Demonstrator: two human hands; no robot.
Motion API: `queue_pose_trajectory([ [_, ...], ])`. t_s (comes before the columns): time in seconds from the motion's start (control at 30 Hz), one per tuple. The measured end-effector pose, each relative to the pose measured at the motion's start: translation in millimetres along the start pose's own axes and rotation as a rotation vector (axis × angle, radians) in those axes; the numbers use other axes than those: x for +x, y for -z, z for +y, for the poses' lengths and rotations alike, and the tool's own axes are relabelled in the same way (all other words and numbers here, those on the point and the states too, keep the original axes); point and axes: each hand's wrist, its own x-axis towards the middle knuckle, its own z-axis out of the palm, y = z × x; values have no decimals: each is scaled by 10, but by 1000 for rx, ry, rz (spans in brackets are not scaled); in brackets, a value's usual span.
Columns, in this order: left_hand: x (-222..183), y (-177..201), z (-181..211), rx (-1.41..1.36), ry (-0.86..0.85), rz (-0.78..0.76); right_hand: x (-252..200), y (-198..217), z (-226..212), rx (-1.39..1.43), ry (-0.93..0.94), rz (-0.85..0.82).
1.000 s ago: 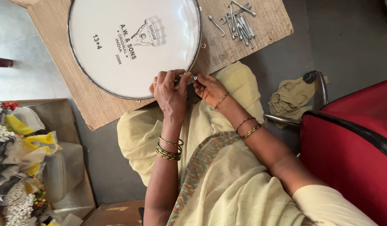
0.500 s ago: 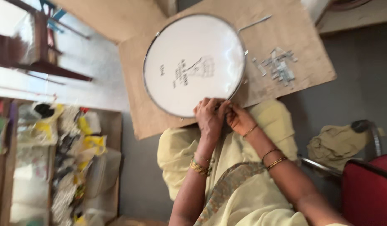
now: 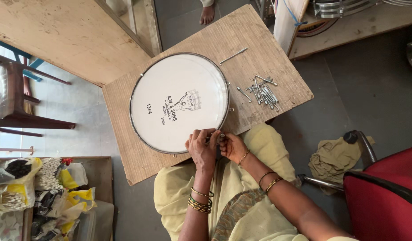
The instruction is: The person attaches metal tension rods to a drum frame using a small wrench and by hand, turning the drum over to work on different sections.
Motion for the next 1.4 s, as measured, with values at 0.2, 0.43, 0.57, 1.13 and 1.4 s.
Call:
queue_pose_trajectory([
  [0.2,-8,-9,7,-28,14,-3,-60,-67,-4,31,-25,-26],
  [0.43,-54,-109,-144,25,-34,-5,67,62,-4,-31,28,87],
  [0.57,-34,-95,-94,12,-11,-7,-43,-86,-26,-161,124,72],
  [1.13,-18,-105,-30,17,33,-55,-177,-272,-151,-130,75,42],
  [1.4,0,-80,-44,7,3,-41,-187,-166,-92,-88,95,4],
])
